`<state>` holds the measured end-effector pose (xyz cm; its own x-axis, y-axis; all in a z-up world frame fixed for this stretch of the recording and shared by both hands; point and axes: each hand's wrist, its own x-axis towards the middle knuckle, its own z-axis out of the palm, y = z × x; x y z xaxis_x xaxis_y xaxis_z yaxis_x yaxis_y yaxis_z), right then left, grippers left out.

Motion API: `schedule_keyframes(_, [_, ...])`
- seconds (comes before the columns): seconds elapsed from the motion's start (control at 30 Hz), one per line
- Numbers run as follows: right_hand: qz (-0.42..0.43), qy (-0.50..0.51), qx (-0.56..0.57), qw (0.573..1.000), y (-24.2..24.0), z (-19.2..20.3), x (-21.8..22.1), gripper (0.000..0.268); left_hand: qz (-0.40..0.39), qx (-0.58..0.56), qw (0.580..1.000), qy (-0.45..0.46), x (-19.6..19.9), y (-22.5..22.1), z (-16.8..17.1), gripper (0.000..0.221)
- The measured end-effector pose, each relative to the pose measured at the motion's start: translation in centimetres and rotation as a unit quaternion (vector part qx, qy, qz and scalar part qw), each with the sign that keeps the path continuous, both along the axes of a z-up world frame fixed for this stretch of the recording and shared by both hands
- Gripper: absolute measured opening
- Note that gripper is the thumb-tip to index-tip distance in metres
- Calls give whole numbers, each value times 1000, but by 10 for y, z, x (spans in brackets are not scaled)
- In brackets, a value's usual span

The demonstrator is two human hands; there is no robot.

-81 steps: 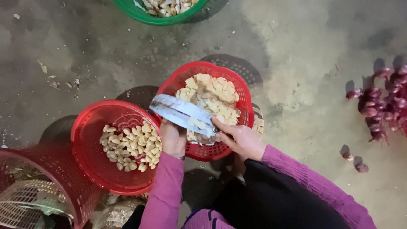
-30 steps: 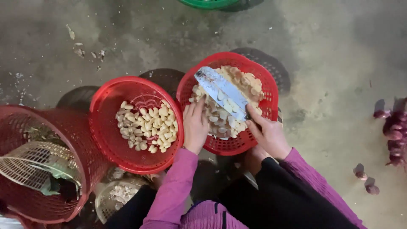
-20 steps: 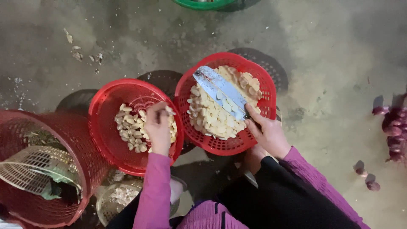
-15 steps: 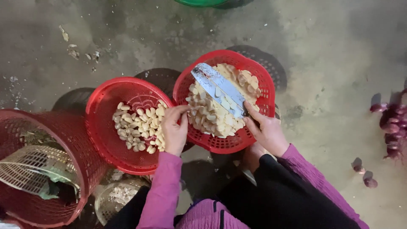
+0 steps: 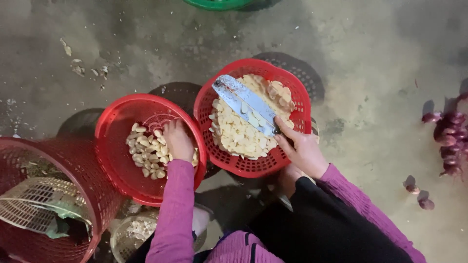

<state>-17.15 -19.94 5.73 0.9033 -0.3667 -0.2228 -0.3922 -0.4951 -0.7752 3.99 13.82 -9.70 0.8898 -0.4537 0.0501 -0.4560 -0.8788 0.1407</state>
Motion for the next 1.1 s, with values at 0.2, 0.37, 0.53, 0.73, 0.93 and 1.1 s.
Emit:
schedule_keyframes(0.2, [1, 25, 35, 999, 3, 10, 5, 48, 59, 108, 992, -13, 11, 36, -81, 13])
schedule_keyframes(0.37, [-4, 35, 62, 997, 2, 11, 5, 49, 219, -460, 842, 178, -9, -38, 107, 37])
schedule_keyframes(0.53, [13, 43, 97, 994, 7, 10, 9, 50, 206, -640, 672, 311, -23, -65, 145, 32])
schedule_keyframes(0.73, [54, -50, 109, 991, 12, 17, 16, 48, 279, -655, 575, 404, -62, -121, 114, 18])
schedule_keyframes(0.93, [81, -29, 89, 992, 4, 15, 6, 50, 332, -667, 551, 377, -64, -153, 145, 15])
schedule_keyframes(1.1, [22, 17, 94, 995, -8, -8, 4, 52, 299, -621, 549, 472, -99, -170, 139, 19])
